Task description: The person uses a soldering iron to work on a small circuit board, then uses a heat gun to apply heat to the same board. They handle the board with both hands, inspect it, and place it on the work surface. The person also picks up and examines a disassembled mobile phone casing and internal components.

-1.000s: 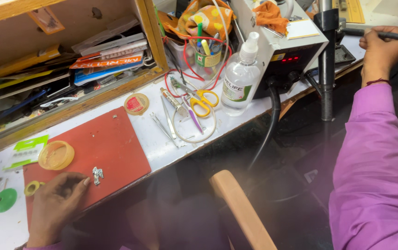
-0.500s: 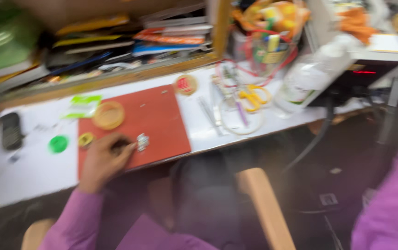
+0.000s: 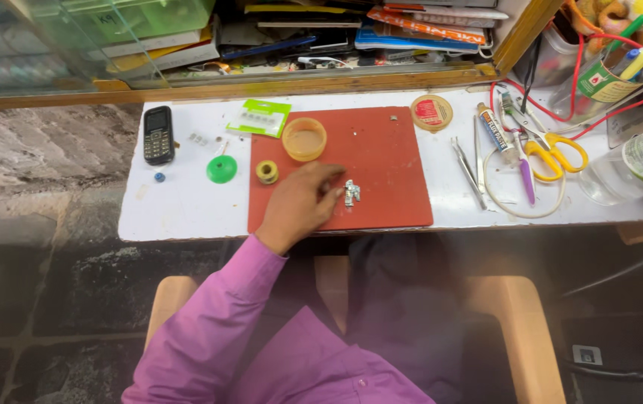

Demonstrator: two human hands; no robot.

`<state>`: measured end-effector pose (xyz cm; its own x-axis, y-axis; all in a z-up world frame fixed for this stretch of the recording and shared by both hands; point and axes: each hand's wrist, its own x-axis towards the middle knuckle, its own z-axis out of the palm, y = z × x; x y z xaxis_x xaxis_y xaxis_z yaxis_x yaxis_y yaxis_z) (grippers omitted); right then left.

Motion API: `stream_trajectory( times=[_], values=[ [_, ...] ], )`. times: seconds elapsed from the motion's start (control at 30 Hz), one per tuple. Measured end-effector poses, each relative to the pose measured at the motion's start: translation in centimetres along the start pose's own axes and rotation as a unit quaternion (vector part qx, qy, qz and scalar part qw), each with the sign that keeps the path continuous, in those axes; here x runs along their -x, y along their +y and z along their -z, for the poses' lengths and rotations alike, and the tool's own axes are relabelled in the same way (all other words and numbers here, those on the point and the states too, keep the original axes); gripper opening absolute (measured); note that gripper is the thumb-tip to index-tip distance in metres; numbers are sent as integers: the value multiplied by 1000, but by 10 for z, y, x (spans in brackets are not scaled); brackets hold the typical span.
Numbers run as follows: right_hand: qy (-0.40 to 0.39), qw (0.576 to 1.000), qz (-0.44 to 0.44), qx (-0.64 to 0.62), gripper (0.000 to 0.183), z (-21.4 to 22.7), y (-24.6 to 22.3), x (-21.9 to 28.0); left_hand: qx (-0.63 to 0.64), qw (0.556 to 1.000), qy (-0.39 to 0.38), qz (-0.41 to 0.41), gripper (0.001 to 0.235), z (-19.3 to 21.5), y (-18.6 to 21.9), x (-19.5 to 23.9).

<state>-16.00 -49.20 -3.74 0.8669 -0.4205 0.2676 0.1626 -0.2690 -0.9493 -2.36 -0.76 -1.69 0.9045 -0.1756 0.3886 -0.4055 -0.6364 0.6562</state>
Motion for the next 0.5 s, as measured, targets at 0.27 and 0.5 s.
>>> stream_trajectory(
  times=[0.27, 0.5],
  values=[
    [-209, 962, 128, 122, 16, -111, -67, 76, -94, 994, -59, -10, 25, 4, -4, -5],
    [-250, 957, 126, 80, 21, -152, -77, 85, -88, 994, 54, -39, 25, 26, -14, 5]
  ],
)
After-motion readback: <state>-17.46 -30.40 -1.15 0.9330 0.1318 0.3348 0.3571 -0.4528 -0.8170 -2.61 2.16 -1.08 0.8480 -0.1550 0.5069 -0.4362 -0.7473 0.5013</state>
